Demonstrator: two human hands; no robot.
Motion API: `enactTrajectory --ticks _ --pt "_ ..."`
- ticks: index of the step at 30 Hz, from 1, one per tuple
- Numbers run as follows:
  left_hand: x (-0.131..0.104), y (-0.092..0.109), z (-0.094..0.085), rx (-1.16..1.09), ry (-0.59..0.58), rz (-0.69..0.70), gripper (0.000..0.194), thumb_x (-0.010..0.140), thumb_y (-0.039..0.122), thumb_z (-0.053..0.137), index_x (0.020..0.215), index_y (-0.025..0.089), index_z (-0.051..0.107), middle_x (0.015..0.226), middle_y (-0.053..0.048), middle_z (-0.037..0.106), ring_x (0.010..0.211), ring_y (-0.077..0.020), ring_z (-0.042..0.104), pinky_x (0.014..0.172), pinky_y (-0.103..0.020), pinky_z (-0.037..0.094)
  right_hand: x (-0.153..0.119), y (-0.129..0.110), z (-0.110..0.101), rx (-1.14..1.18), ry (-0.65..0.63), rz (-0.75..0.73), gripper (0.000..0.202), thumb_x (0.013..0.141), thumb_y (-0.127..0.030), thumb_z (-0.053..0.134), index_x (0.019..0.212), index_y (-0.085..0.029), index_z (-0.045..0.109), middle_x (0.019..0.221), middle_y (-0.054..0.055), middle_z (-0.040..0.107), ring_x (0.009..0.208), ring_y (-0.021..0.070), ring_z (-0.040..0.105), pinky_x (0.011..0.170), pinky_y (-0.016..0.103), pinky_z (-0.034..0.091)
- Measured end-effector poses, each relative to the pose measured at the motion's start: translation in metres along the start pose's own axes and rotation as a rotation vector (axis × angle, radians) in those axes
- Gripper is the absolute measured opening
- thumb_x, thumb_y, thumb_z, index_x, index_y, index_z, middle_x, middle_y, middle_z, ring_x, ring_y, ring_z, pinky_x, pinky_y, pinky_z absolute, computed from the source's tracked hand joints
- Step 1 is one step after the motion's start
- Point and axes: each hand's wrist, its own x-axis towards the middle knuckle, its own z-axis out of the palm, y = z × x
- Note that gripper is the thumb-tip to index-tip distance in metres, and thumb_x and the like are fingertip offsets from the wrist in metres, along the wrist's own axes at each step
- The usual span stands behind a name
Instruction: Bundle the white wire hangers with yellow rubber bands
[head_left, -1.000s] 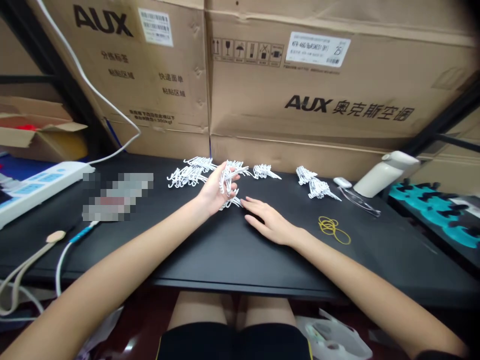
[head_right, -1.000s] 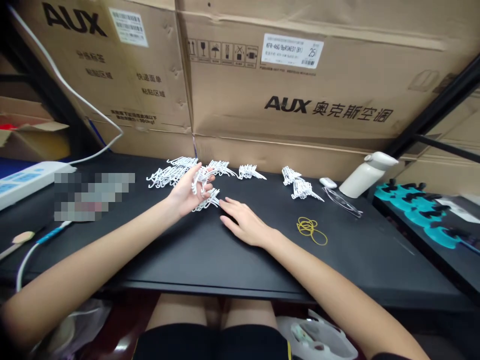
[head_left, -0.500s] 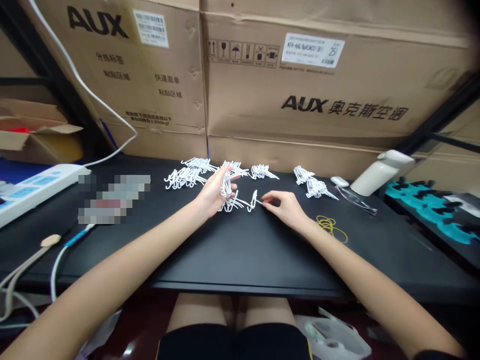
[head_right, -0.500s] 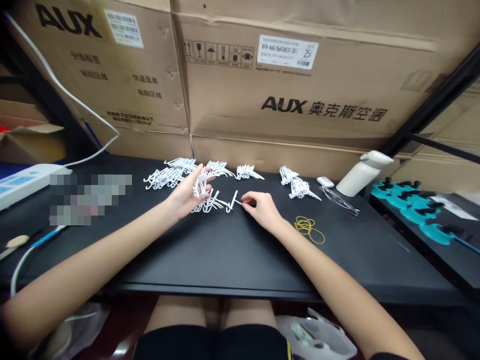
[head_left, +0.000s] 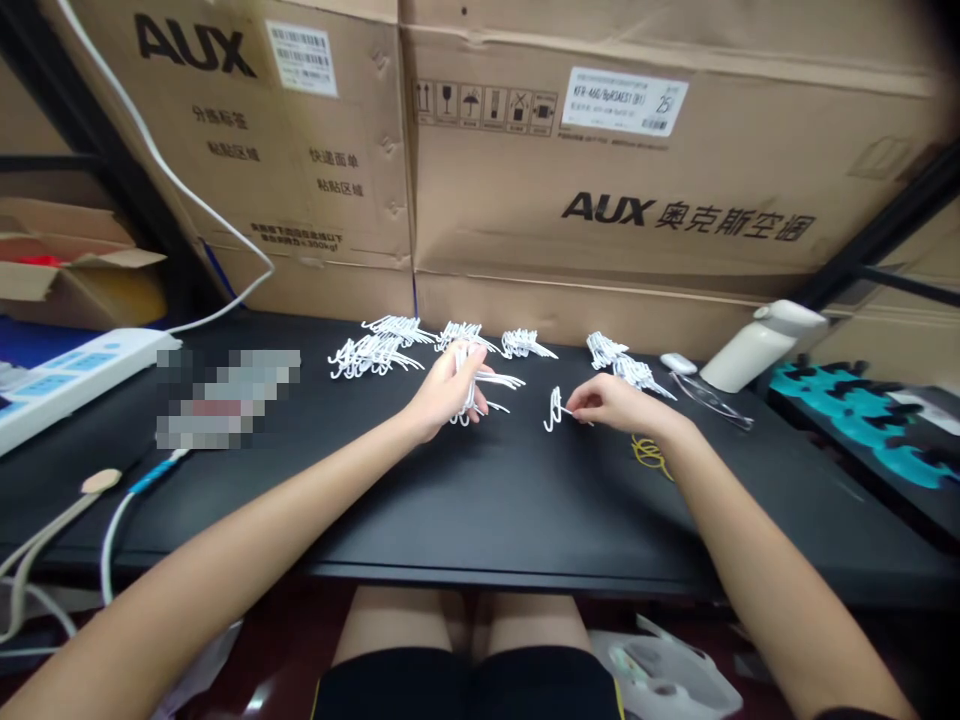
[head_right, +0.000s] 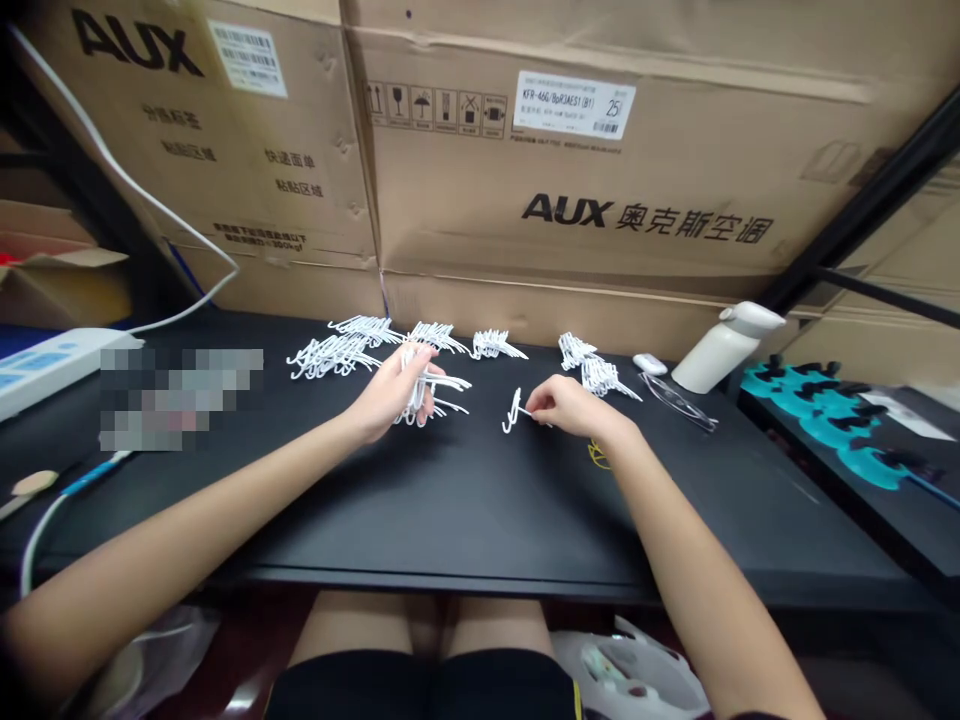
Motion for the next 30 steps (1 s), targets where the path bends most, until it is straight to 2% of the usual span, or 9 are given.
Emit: enactTrajectory --ticks 3,10,15,19,22,26,30 --pt "-0.003 -0.002 0.002 0.025 -0.064 -0.011 0.036 0.087 0.054 0.047 0.096 0.019 0.047 0.084 -0.002 0.059 0.037 -0.0068 0.052 0.030 -0.019 0.040 -0.001 -0.007 -0.001 0.013 0.050 -0.040 0.010 0.073 -0.020 0.062 0.074 -0.018 0.072 0.070 0.003 0.072 0.065 0.0188 0.066 0.063 0.030 0.053" --pt "-0.002 -0.008 0.000 0.082 -0.133 0.078 0.029 0.089 0.049 0.045 0.095 0.021 0.047 0.078 0.001 0.059 0.041 -0.0060 0.052 0.037 -0.018 0.041 -0.006 -0.038 -0.008 0.314 0.194 -0.205 0.018 0.075 -0.034 0.068 0.081 -0.018 0.071 0.082 0.005 0.070 0.075 0.0183 0.064 0.070 0.031 0.053" --pt "-0.005 -0.010 0.002 0.195 -0.139 0.185 0.027 0.091 0.048 0.042 0.093 0.021 0.046 0.079 0.001 0.061 0.042 -0.0050 0.047 0.042 -0.018 0.038 -0.006 -0.051 0.006 0.440 0.228 -0.258 0.016 0.075 -0.033 0.070 0.082 -0.019 0.073 0.083 0.005 0.067 0.077 0.0167 0.063 0.071 0.031 0.052" --pt "-0.011 -0.008 0.004 0.308 -0.123 0.275 0.025 0.091 0.045 0.042 0.094 0.021 0.047 0.077 0.001 0.062 0.044 -0.0063 0.047 0.047 -0.020 0.038 -0.004 -0.060 0.022 0.447 0.190 -0.267 0.017 0.077 -0.032 0.068 0.084 -0.018 0.073 0.083 0.005 0.065 0.076 0.0162 0.062 0.070 0.031 0.051" --pt "-0.013 -0.005 0.004 0.370 -0.110 0.326 0.023 0.091 0.042 0.044 0.098 0.021 0.049 0.075 0.001 0.061 0.048 -0.0086 0.051 0.051 -0.021 0.040 -0.005 -0.062 0.024 0.401 0.180 -0.280 0.018 0.079 -0.033 0.066 0.086 -0.018 0.073 0.082 0.005 0.066 0.074 0.0162 0.062 0.067 0.030 0.050" --pt "-0.015 -0.003 0.004 0.364 -0.067 0.321 0.027 0.090 0.043 0.046 0.104 0.021 0.052 0.078 -0.001 0.065 0.061 -0.0128 0.059 0.055 -0.022 0.043 -0.006 -0.060 0.020 0.298 0.260 -0.303 0.016 0.080 -0.031 0.064 0.086 -0.019 0.074 0.080 0.004 0.065 0.073 0.0157 0.061 0.066 0.029 0.049" --pt "-0.015 -0.003 0.004 0.391 -0.012 0.311 0.031 0.089 0.044 0.047 0.108 0.020 0.052 0.085 -0.004 0.069 0.063 -0.0131 0.059 0.058 -0.023 0.044 -0.004 -0.059 0.028 0.309 0.323 -0.332 0.014 0.081 -0.029 0.064 0.086 -0.020 0.073 0.079 0.004 0.064 0.073 0.0157 0.060 0.067 0.029 0.049"
